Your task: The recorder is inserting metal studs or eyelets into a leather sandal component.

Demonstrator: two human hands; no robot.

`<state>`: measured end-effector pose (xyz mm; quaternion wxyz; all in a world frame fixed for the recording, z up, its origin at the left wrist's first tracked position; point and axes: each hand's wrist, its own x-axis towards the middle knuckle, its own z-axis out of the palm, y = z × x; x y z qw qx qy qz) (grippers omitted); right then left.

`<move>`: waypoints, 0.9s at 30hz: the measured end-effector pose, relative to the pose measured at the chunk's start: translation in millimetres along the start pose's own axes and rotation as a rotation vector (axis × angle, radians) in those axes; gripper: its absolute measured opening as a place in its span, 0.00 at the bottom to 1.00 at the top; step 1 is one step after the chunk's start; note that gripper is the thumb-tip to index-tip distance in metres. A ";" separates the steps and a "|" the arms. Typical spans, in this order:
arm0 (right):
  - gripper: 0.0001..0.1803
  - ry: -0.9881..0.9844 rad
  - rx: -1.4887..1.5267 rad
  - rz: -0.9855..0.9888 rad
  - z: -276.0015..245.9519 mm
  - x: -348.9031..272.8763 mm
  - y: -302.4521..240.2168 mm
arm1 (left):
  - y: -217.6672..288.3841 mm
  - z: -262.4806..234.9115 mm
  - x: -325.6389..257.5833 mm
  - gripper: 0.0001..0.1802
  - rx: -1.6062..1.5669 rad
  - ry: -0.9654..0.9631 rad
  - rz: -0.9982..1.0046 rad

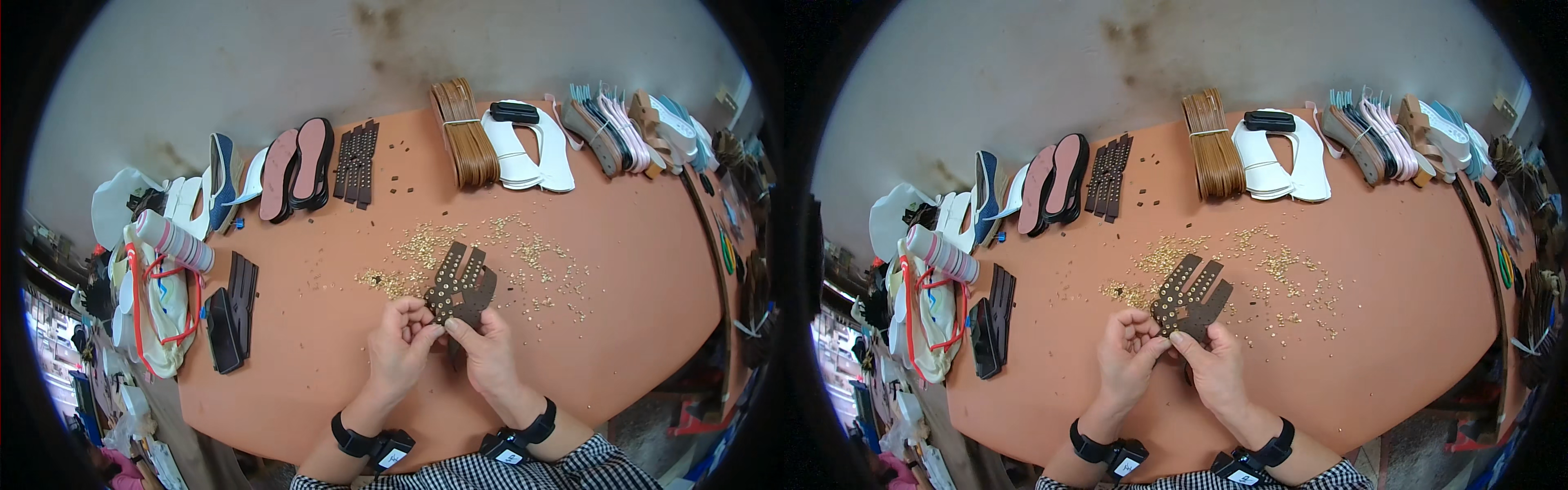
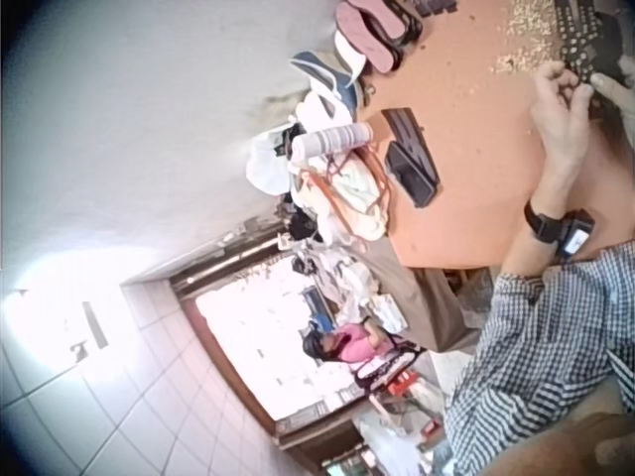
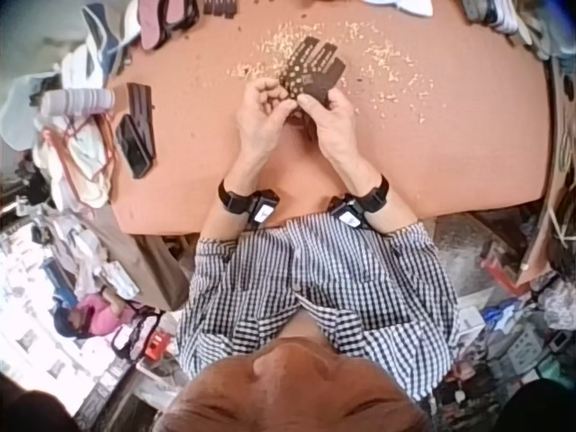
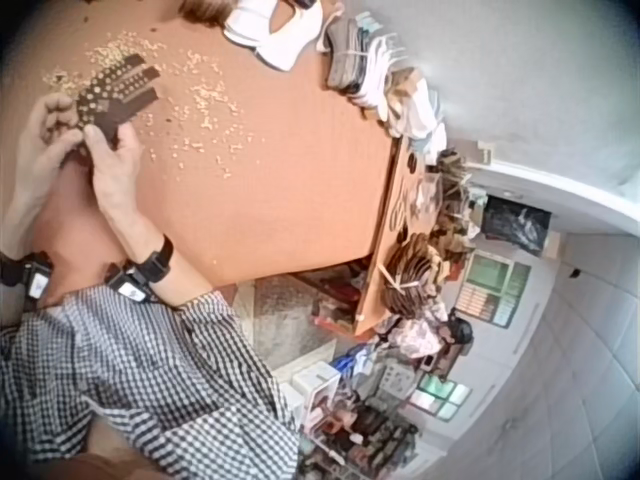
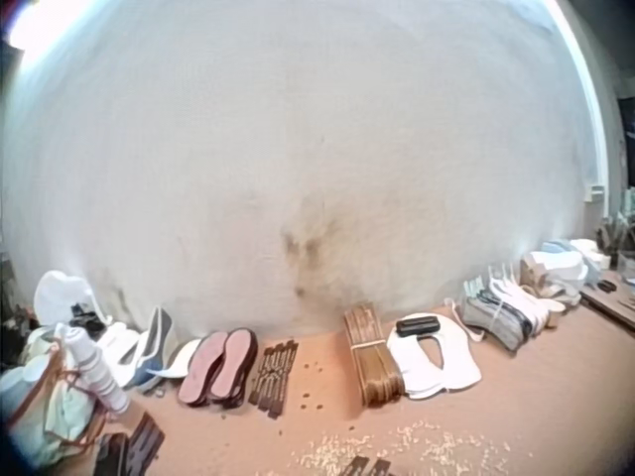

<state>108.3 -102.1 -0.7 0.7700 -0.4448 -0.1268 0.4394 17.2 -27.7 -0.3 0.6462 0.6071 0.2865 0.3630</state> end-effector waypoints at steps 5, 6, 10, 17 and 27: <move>0.07 0.004 -0.054 -0.021 3.0 -2.9 -3.4 | 5.4 -4.5 2.6 0.15 -0.075 -0.083 -0.095; 0.07 0.002 -0.065 -0.027 2.6 -3.3 -3.0 | 6.5 -5.2 2.9 0.16 -0.147 -0.100 -0.155; 0.07 -0.014 -0.082 -0.037 0.3 -1.4 0.1 | 7.0 -7.8 4.6 0.16 -0.198 -0.111 -0.182; 0.07 -0.010 -0.209 -0.167 2.9 -4.6 -1.5 | 2.7 -8.6 4.1 0.14 0.011 -0.105 -0.052; 0.09 -0.052 -0.102 -0.080 1.9 -0.1 -2.2 | -10.2 0.4 -3.1 0.13 0.034 -0.006 -0.004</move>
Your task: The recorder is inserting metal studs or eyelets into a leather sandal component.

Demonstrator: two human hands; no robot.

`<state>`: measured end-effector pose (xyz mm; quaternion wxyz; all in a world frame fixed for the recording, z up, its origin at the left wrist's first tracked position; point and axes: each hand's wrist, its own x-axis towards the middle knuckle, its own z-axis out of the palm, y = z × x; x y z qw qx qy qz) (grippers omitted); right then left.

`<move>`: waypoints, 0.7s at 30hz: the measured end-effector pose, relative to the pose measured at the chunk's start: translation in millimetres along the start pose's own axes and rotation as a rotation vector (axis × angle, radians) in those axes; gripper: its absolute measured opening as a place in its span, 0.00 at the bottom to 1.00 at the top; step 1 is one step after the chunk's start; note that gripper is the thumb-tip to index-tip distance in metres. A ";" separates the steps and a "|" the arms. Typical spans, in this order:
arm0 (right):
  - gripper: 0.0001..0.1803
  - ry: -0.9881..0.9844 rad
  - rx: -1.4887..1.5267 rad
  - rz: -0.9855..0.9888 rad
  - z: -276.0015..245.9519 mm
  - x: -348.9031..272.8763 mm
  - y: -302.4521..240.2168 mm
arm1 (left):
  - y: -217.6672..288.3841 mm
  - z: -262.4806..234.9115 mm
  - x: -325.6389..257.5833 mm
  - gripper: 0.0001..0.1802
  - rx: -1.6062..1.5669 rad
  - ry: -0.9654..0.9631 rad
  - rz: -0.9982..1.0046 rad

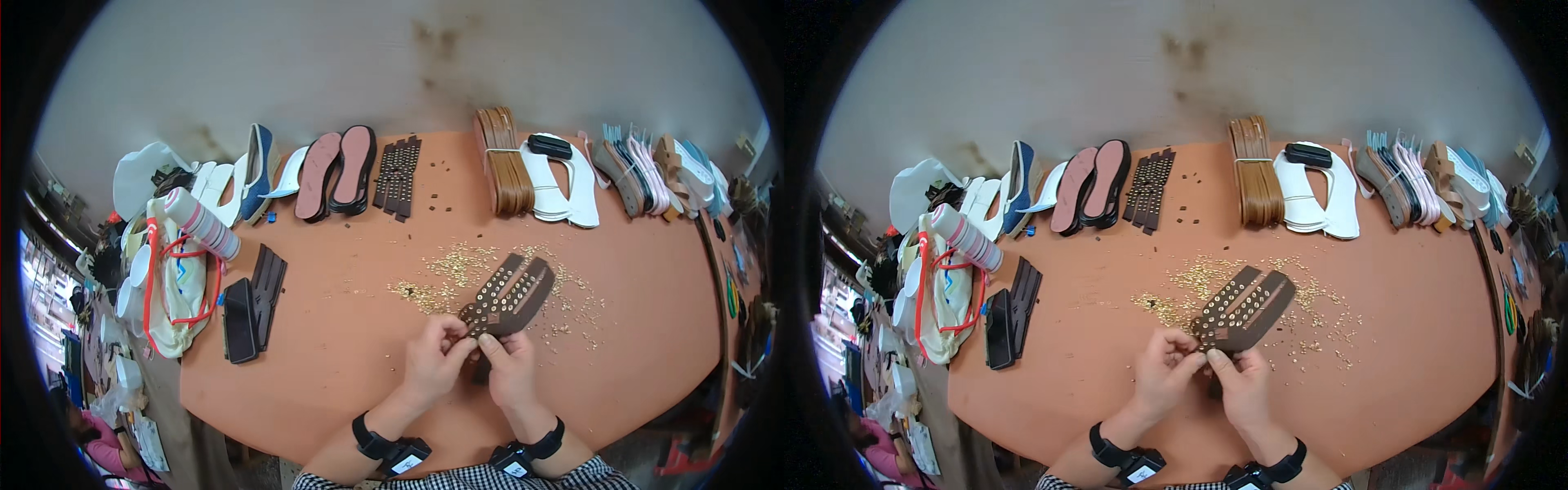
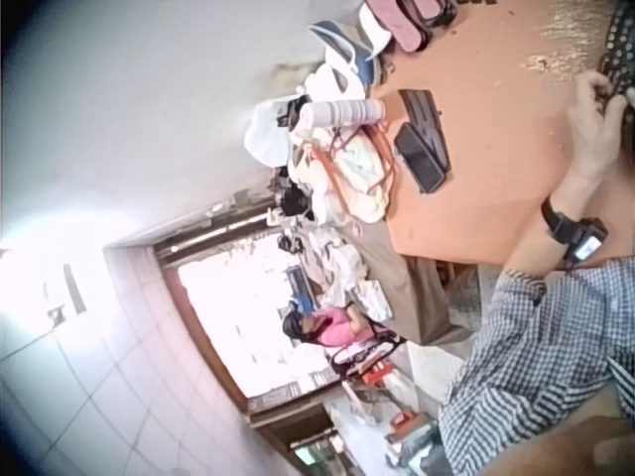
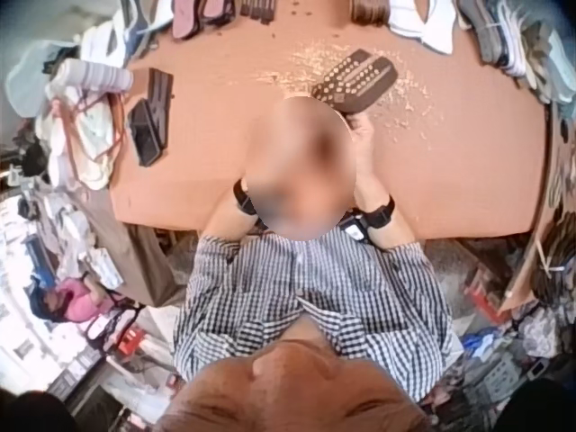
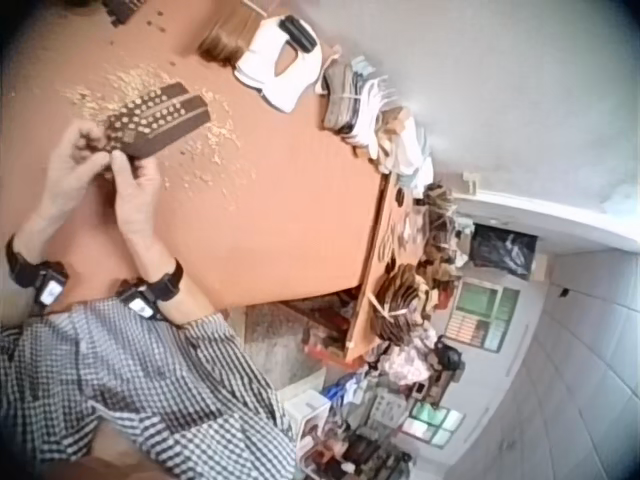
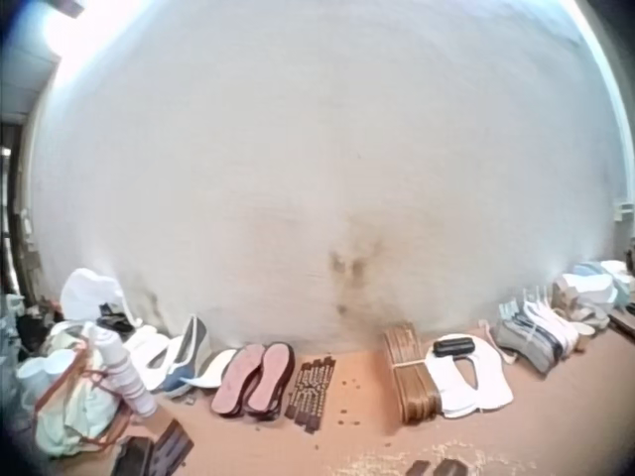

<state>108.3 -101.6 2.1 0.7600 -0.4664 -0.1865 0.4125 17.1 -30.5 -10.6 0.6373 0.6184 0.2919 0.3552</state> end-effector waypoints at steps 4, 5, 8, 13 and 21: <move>0.12 -0.044 0.198 0.126 -5.2 9.1 -0.3 | 5.2 -11.7 8.0 0.12 0.108 -0.139 0.010; 0.12 -0.045 0.176 0.130 -10.2 11.2 2.3 | 7.6 -19.3 12.4 0.12 0.086 -0.162 -0.060; 0.12 0.019 0.137 0.109 -15.8 12.6 2.5 | 2.7 -57.2 28.6 0.11 0.104 -0.072 -0.151; 0.12 0.217 -0.026 -0.072 -2.8 5.0 -14.4 | -12.6 -96.2 42.3 0.08 0.741 0.179 -0.005; 0.12 0.174 0.262 0.069 -5.7 8.7 -18.4 | -7.0 -62.5 53.1 0.07 1.090 0.164 0.047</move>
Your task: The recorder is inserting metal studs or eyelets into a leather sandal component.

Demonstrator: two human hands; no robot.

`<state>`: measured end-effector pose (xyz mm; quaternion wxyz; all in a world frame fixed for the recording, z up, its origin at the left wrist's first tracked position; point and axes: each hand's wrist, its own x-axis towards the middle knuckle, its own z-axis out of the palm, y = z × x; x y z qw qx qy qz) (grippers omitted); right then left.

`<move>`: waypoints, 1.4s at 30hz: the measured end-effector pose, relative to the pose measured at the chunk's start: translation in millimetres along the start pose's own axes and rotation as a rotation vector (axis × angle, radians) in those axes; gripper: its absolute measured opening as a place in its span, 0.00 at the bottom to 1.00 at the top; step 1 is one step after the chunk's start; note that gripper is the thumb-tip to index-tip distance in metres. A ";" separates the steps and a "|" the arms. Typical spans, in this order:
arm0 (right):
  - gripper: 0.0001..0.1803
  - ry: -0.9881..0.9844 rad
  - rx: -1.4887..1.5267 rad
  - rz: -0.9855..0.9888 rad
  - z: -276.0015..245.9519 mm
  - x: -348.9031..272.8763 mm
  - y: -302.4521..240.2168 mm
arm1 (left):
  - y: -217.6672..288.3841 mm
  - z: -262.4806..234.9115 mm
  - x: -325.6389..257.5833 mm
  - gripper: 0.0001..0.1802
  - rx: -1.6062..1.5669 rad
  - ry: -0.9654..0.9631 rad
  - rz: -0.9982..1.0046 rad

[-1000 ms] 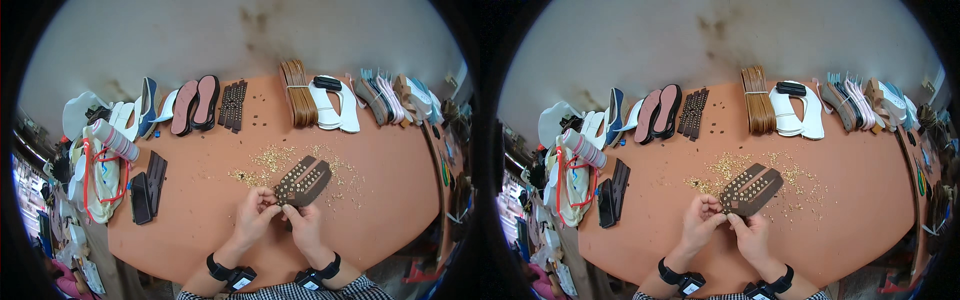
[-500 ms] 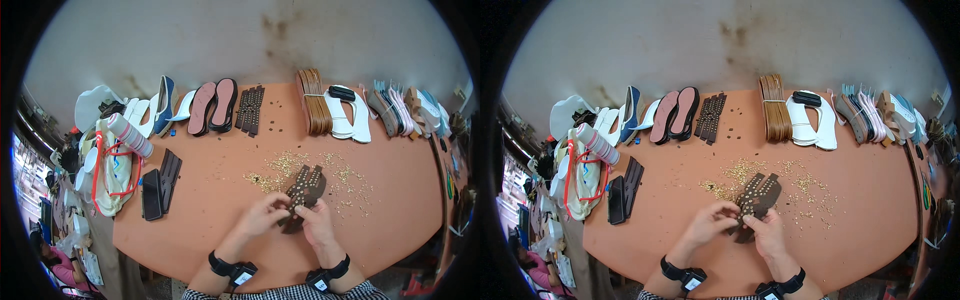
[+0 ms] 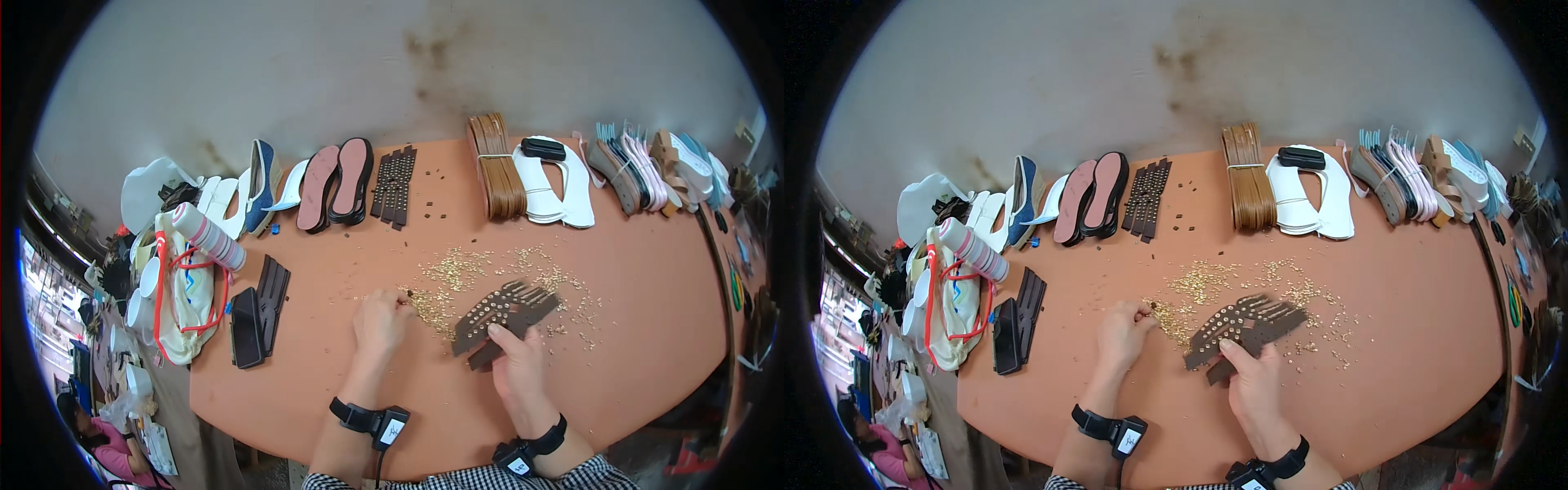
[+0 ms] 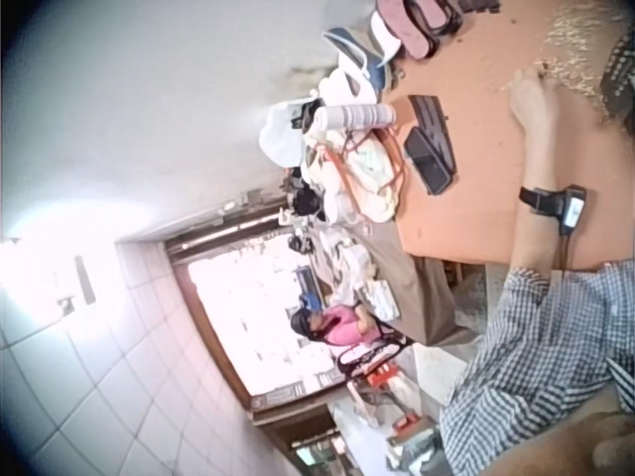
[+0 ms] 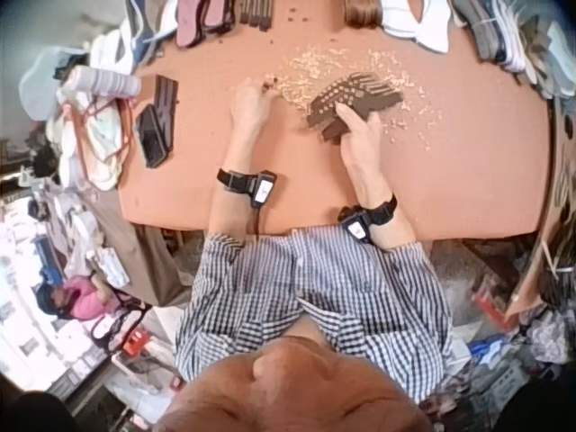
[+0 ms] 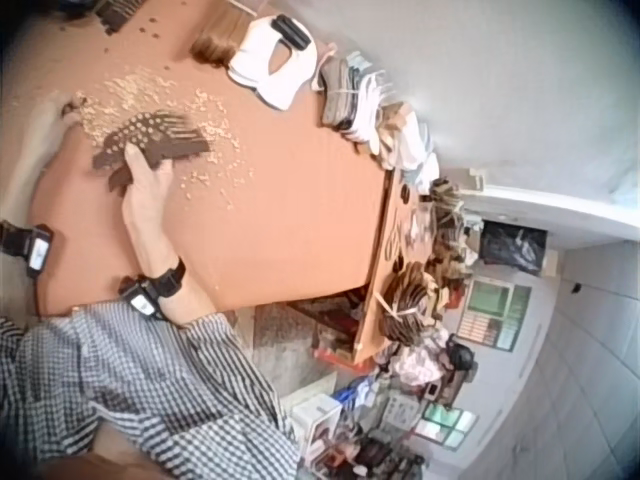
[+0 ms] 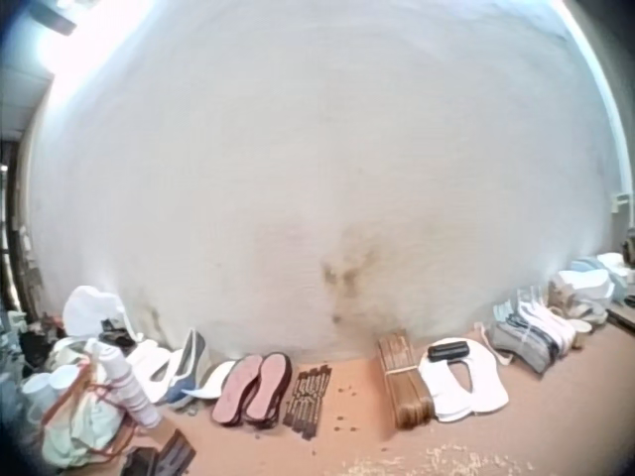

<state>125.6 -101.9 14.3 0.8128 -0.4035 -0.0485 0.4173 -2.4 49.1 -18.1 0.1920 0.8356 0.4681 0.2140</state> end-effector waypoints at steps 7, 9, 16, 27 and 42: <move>0.08 -0.088 0.244 0.284 -13.4 7.7 9.8 | 2.8 -2.1 1.7 0.07 0.125 -0.017 0.047; 0.07 -0.111 0.258 0.294 -14.1 8.1 9.5 | -4.9 3.4 -2.6 0.07 0.031 0.070 0.085; 0.07 -0.127 0.218 0.332 -12.2 7.0 11.3 | -11.3 1.7 -16.7 0.01 -0.871 -0.028 -0.259; 0.08 -0.109 0.046 0.228 -5.9 3.8 18.4 | 18.6 -14.6 -29.4 0.03 -1.259 -0.072 -0.184; 0.10 0.004 0.083 0.097 -9.2 7.3 14.8 | 14.6 -13.9 -25.6 0.02 -1.136 -0.119 -0.325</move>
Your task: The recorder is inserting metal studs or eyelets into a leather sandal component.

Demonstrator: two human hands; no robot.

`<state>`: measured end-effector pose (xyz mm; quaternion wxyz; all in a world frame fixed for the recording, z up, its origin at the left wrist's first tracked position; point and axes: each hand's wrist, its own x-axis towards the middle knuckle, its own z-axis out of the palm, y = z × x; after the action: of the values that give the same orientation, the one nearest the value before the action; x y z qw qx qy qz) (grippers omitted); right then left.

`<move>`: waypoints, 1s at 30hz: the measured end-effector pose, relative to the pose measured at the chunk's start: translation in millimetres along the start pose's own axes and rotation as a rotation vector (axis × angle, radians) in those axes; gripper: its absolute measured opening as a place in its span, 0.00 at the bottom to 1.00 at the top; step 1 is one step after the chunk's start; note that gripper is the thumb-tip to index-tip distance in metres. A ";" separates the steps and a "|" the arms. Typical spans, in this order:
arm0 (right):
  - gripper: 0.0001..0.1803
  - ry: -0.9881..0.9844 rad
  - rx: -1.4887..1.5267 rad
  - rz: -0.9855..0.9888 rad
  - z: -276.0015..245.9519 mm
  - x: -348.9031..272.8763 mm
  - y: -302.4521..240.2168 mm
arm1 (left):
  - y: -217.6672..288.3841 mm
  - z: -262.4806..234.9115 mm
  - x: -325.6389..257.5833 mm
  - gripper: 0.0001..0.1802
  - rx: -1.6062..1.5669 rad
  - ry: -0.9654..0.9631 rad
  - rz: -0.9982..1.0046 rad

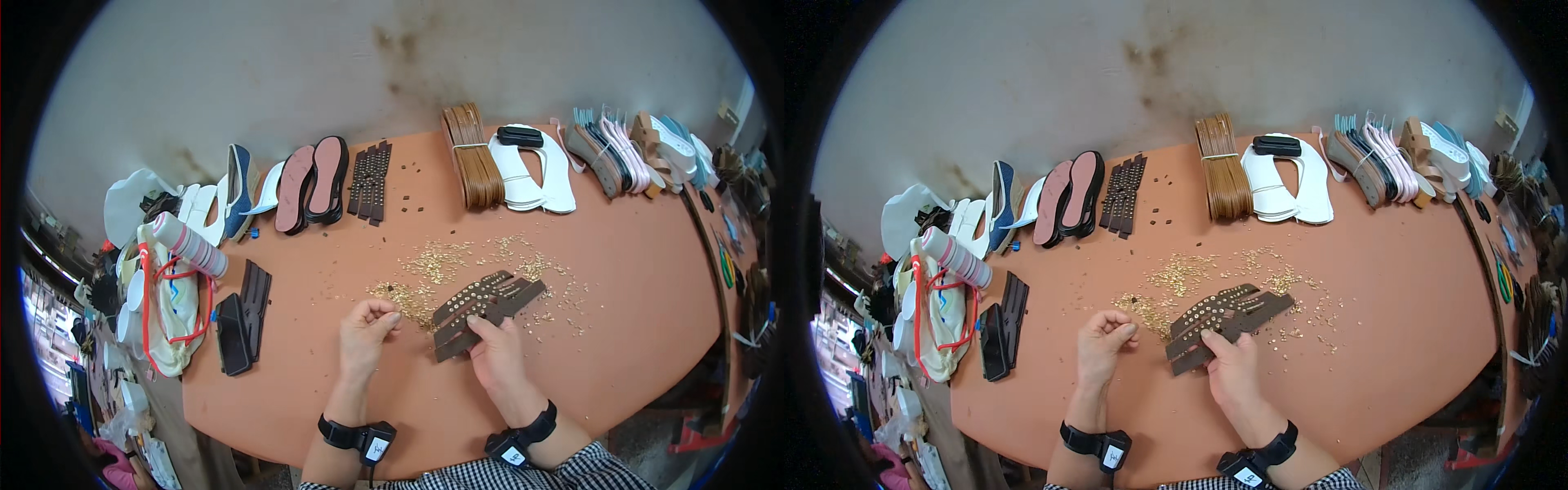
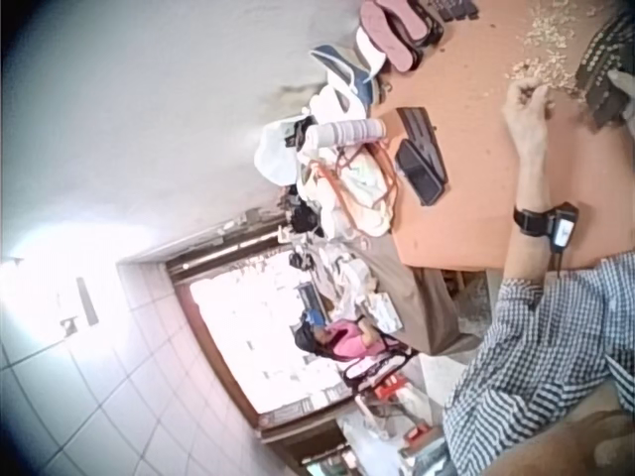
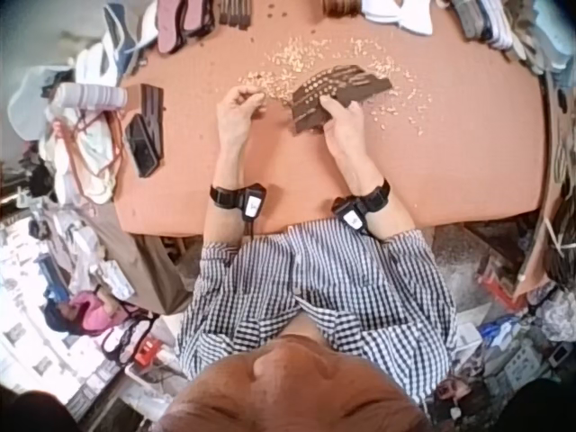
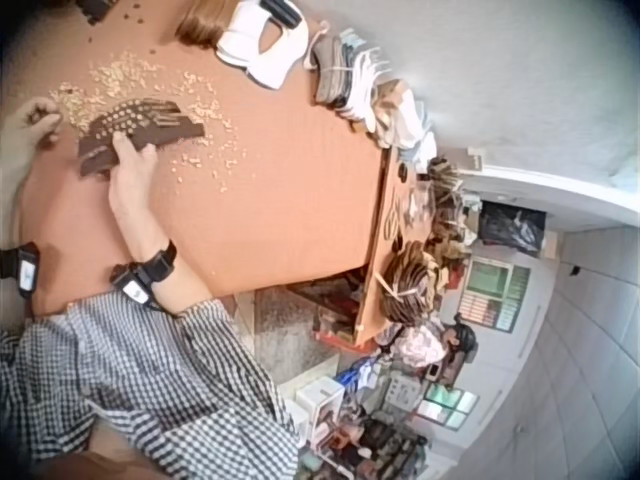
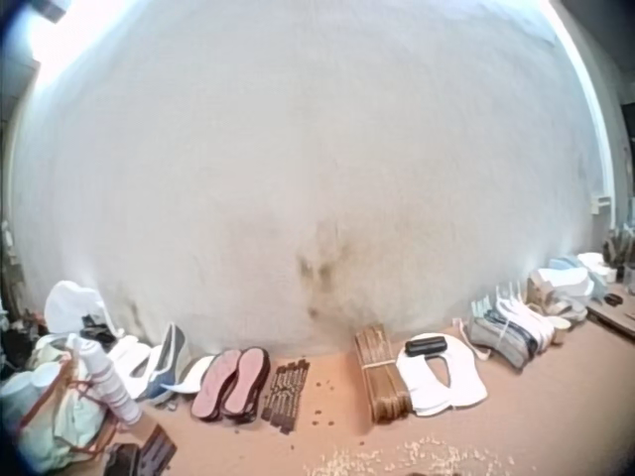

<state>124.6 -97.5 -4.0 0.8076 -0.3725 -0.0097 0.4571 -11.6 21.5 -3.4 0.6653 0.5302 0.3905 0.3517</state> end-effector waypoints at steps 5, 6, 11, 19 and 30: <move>0.08 0.003 0.038 0.110 -2.2 2.5 1.6 | -3.4 2.4 -2.4 0.04 0.021 -0.087 0.046; 0.08 -0.014 0.042 0.120 -2.3 2.4 2.0 | -2.9 3.1 -3.6 0.05 0.039 -0.111 0.062; 0.09 -0.034 0.019 0.144 -3.2 1.7 2.5 | 1.4 13.4 -12.5 0.05 0.007 -0.142 0.131; 0.09 -0.016 0.023 0.103 1.1 -1.0 -0.6 | -3.1 8.6 -7.1 0.04 0.063 -0.084 0.067; 0.09 -0.002 0.006 0.081 0.0 -0.5 0.6 | -26.0 -3.3 6.9 0.06 0.218 -0.056 0.208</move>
<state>123.9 -97.7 -4.2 0.7896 -0.3695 0.0060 0.4898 -10.1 24.0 -30.4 0.5743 0.6466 0.3506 0.3594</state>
